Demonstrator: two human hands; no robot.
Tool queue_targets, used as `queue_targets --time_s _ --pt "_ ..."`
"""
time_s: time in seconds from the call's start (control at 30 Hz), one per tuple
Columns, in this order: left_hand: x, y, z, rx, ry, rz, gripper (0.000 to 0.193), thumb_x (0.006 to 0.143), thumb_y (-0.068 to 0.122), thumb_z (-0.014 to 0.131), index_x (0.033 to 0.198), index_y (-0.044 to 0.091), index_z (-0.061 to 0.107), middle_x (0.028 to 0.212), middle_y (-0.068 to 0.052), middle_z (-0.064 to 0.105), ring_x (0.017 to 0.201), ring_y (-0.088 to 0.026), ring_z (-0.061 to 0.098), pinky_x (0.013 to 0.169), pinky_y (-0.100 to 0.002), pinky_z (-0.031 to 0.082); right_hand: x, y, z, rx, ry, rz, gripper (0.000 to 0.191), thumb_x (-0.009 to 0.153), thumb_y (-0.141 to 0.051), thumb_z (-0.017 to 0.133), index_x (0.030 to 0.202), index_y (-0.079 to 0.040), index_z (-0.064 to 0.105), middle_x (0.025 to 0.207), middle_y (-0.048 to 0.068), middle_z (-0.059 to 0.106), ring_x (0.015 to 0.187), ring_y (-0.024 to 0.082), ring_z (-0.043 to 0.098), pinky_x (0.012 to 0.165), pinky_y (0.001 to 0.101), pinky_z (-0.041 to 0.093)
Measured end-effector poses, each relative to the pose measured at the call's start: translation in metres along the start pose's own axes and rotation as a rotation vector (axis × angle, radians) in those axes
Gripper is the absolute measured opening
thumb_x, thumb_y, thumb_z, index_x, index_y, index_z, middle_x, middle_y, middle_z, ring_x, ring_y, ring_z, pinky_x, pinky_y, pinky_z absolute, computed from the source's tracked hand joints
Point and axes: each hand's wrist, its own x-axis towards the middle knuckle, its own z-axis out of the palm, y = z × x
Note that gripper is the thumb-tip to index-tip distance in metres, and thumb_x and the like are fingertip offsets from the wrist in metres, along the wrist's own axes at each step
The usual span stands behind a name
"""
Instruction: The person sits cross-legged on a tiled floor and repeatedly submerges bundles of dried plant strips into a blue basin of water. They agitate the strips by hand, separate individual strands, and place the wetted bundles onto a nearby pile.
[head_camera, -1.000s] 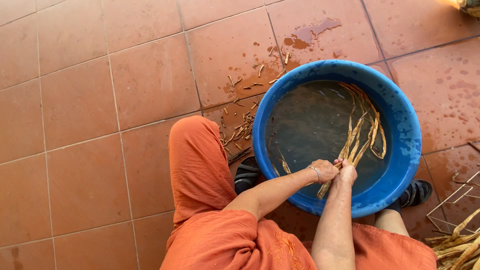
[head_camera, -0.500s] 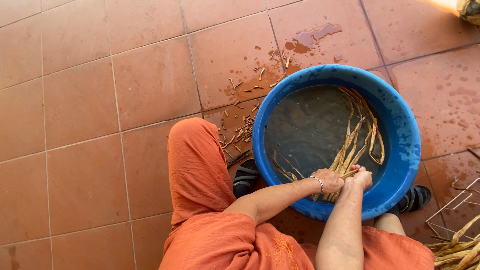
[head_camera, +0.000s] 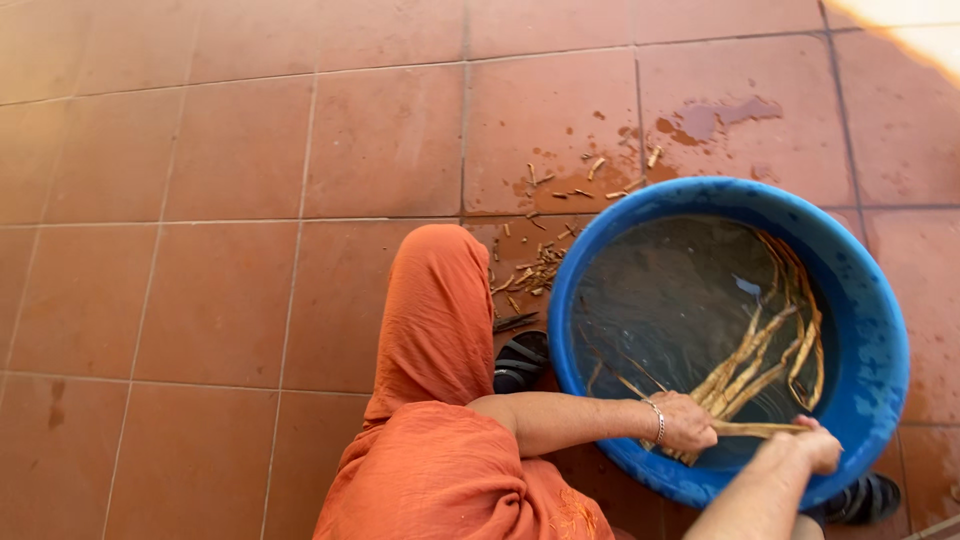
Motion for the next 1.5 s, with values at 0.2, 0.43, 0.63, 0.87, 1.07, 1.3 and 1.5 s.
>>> queue_targets --time_s 0.2,0.43,0.63,0.87,1.07,1.3,1.5 --pt "-0.018 0.005 -0.036 0.000 0.028 0.077 0.046 0.088 0.042 0.046 0.108 0.013 0.076 0.104 -0.021 0.078 0.100 -0.042 0.073 0.093 -0.050 0.056 0.007 -0.029 0.022 0.140 -0.065 -0.039 0.030 0.094 -0.016 0.037 0.075 -0.003 0.056 0.069 0.012 0.069 0.057 0.023 0.065 0.052 0.0324 0.056" --pt "-0.050 0.003 -0.074 0.071 0.011 0.179 0.043 0.088 0.039 0.042 0.112 0.017 0.071 0.094 -0.020 0.077 0.089 -0.041 0.072 0.084 -0.053 0.056 0.020 -0.057 0.021 0.178 -0.035 -0.090 0.023 0.087 -0.011 0.046 0.072 0.000 0.059 0.068 0.014 0.069 0.056 0.025 0.066 0.051 0.0359 0.057" --pt "-0.062 -0.001 -0.105 0.147 -0.039 0.179 0.038 0.091 0.039 0.042 0.103 0.015 0.069 0.087 -0.018 0.076 0.081 -0.037 0.075 0.077 -0.050 0.058 0.042 -0.066 0.023 0.195 -0.013 -0.120 0.016 0.081 -0.006 0.054 0.070 0.003 0.061 0.067 0.016 0.069 0.055 0.027 0.066 0.050 0.0388 0.059" --pt "-0.090 0.003 -0.145 0.177 0.011 0.203 0.036 0.089 0.037 0.045 0.106 0.016 0.068 0.085 -0.019 0.074 0.079 -0.041 0.072 0.076 -0.052 0.056 0.044 -0.098 0.011 0.229 0.054 -0.142 0.010 0.074 -0.001 0.063 0.067 0.007 0.063 0.066 0.018 0.069 0.054 0.030 0.066 0.049 0.0423 0.060" --pt "-0.109 -0.023 -0.150 0.201 -0.060 0.055 0.030 0.089 0.038 0.048 0.103 0.021 0.068 0.085 -0.020 0.073 0.080 -0.044 0.070 0.078 -0.054 0.056 0.050 -0.136 -0.039 0.339 0.179 -0.174 0.009 0.068 0.003 0.071 0.065 0.010 0.065 0.066 0.019 0.069 0.054 0.031 0.067 0.048 0.0453 0.062" --pt "-0.070 -0.095 -0.135 0.334 0.116 0.040 0.024 0.099 0.037 0.053 0.095 0.015 0.064 0.083 -0.019 0.072 0.083 -0.044 0.069 0.075 -0.056 0.055 0.061 -0.107 -0.107 0.430 -0.369 0.001 0.021 0.092 -0.023 0.051 0.085 -0.004 0.058 0.076 0.015 0.063 0.068 0.036 0.062 0.060 0.0550 0.051" --pt "-0.056 -0.135 -0.130 0.382 0.352 -0.133 0.020 0.093 0.035 0.062 0.094 0.017 0.071 0.085 -0.021 0.073 0.083 -0.048 0.068 0.074 -0.058 0.055 0.001 -0.009 -0.133 0.516 -0.498 0.189 0.037 0.108 -0.043 0.051 0.095 -0.009 0.061 0.071 0.003 0.052 0.056 0.018 0.047 0.052 0.0374 0.042"
